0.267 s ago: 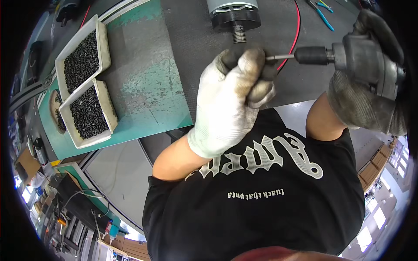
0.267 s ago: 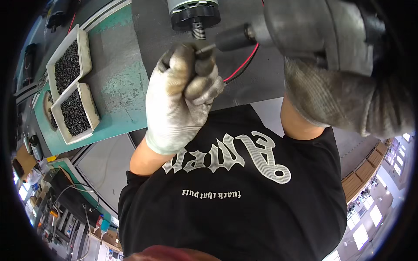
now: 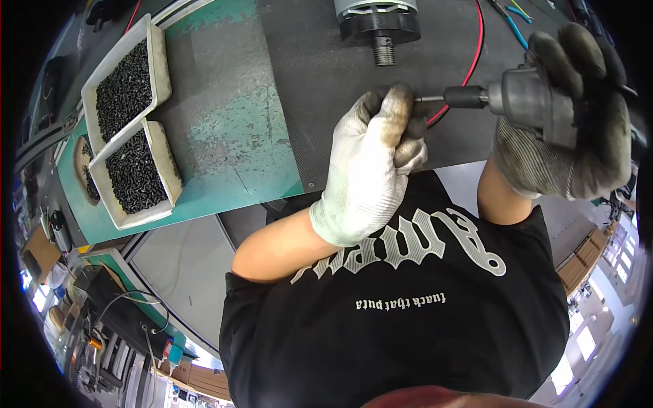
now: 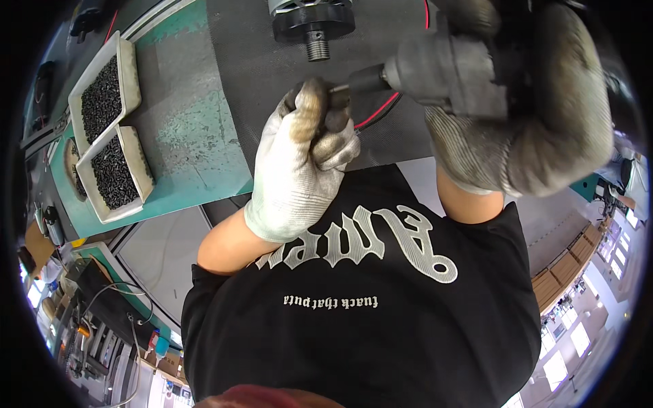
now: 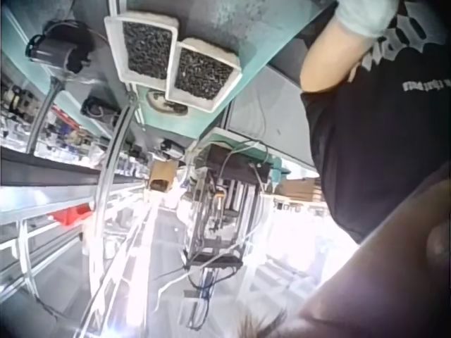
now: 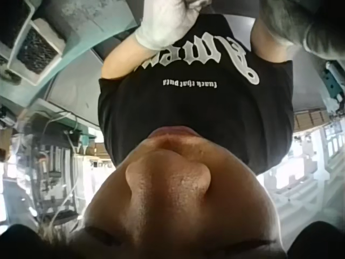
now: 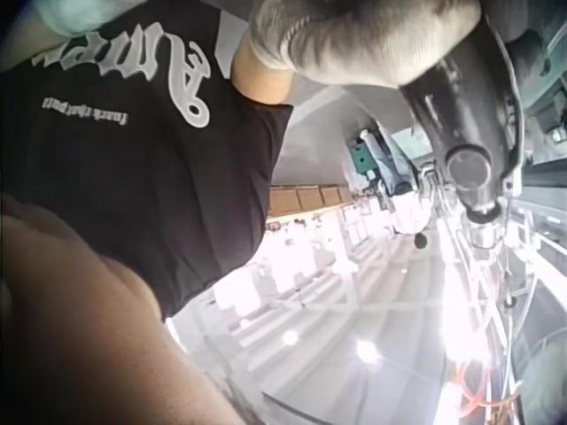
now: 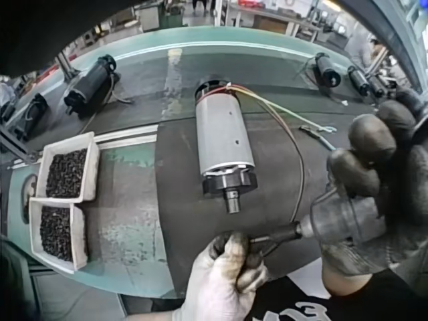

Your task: Assemble components such as fan blades and housings onto electric motors using an electric screwdriver and pliers at a manual assembly station.

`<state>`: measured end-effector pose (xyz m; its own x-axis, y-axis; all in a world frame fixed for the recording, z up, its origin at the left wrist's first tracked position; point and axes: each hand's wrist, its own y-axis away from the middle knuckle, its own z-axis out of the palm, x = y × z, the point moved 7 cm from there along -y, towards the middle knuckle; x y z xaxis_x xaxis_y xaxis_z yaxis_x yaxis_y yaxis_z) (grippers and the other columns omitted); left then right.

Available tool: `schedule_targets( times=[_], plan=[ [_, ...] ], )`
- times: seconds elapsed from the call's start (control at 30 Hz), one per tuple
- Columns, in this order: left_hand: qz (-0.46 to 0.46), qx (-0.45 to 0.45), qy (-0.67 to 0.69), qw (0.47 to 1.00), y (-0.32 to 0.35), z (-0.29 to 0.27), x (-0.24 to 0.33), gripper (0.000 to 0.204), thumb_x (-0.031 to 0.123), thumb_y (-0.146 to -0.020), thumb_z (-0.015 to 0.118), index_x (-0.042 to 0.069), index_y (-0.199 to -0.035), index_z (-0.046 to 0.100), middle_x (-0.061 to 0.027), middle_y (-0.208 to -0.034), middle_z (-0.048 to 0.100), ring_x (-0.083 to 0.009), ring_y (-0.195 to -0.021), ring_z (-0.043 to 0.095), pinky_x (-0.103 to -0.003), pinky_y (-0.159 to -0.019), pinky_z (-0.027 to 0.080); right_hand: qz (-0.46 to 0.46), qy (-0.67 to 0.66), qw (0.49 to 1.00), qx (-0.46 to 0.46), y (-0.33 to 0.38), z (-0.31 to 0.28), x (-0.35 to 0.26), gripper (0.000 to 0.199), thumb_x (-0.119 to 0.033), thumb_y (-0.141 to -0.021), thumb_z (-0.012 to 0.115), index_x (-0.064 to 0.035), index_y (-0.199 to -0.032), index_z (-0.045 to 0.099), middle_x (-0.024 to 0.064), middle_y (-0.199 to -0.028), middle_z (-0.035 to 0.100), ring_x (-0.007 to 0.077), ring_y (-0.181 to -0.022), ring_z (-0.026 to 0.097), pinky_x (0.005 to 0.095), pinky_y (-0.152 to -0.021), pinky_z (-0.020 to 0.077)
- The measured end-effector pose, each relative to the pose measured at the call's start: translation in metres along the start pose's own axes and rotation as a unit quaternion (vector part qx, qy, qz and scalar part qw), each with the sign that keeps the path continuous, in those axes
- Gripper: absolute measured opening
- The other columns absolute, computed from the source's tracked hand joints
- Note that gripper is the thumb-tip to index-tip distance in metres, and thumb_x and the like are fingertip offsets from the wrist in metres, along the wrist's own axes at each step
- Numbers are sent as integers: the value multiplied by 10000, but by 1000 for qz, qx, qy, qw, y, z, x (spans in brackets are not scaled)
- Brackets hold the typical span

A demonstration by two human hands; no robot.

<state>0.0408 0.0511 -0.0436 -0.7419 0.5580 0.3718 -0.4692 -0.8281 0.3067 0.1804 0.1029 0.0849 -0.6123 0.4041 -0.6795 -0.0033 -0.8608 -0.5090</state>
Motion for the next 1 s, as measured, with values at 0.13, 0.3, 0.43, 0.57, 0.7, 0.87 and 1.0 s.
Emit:
schedule_targets(
  times=[0.13, 0.3, 0.43, 0.57, 0.7, 0.87, 1.0],
  plan=[
    [7, 63, -21, 998, -5, -9, 6, 266, 363, -990, 562, 111, -912, 524, 30, -734, 441, -43, -537, 308, -210, -522, 291, -12, 36, 999, 29, -1, -3, 2, 120, -148, -846, 606, -77, -938, 572, 89, -934, 522, 172, -805, 548, 328, -818, 495],
    [15, 80, -17, 997, -10, -11, 8, 282, 379, -977, 579, 120, -890, 509, 29, -695, 427, -46, -532, 319, -218, -522, 292, -21, 83, 995, 57, -7, -10, 5, 176, -144, -859, 608, -75, -1008, 544, 81, -975, 525, 173, -838, 544, 319, -810, 497],
    [-110, -28, 37, 993, -10, -13, -4, 324, 411, -975, 564, 116, -864, 488, 27, -647, 399, -56, -517, 318, -229, -522, 300, -29, 122, 989, 77, -1, 14, 10, 224, -140, -869, 610, -74, -1065, 522, 75, -1007, 528, 174, -864, 541, 311, -804, 499],
    [-118, -10, 45, 992, -6, -22, -12, 365, 435, -983, 530, 113, -824, 461, 22, -624, 377, -67, -501, 302, -236, -518, 306, -41, 160, 981, 101, -5, 8, 15, 274, -137, -879, 612, -72, -1121, 499, 68, -1040, 531, 175, -890, 537, 304, -798, 501],
    [40, 56, -245, 967, -15, -21, 12, 426, 488, -995, 465, 110, -796, 460, 22, -612, 354, -74, -500, 306, -238, -517, 309, -53, 197, 971, 125, -7, 0, 14, 325, -133, -889, 613, -71, -1177, 477, 62, -1073, 534, 176, -916, 534, 297, -792, 502],
    [-159, -46, 63, 984, -15, -17, -9, 459, 505, -1013, 403, 101, -816, 499, 11, -631, 411, -116, -525, 373, -259, -542, 345, -69, 236, 958, 148, -6, 13, 20, 388, -129, -902, 616, -69, -1248, 449, 54, -1114, 538, 177, -949, 530, 288, -785, 504],
    [-142, 35, 156, 977, -30, -36, -7, 416, 410, -1052, 334, 82, -975, 577, -61, -816, 609, -181, -618, 506, -323, -633, 445, -89, 276, 942, 171, -15, 2, 26, 439, -126, -912, 617, -68, -1304, 427, 48, -1146, 541, 178, -975, 527, 281, -779, 506]
  ],
)
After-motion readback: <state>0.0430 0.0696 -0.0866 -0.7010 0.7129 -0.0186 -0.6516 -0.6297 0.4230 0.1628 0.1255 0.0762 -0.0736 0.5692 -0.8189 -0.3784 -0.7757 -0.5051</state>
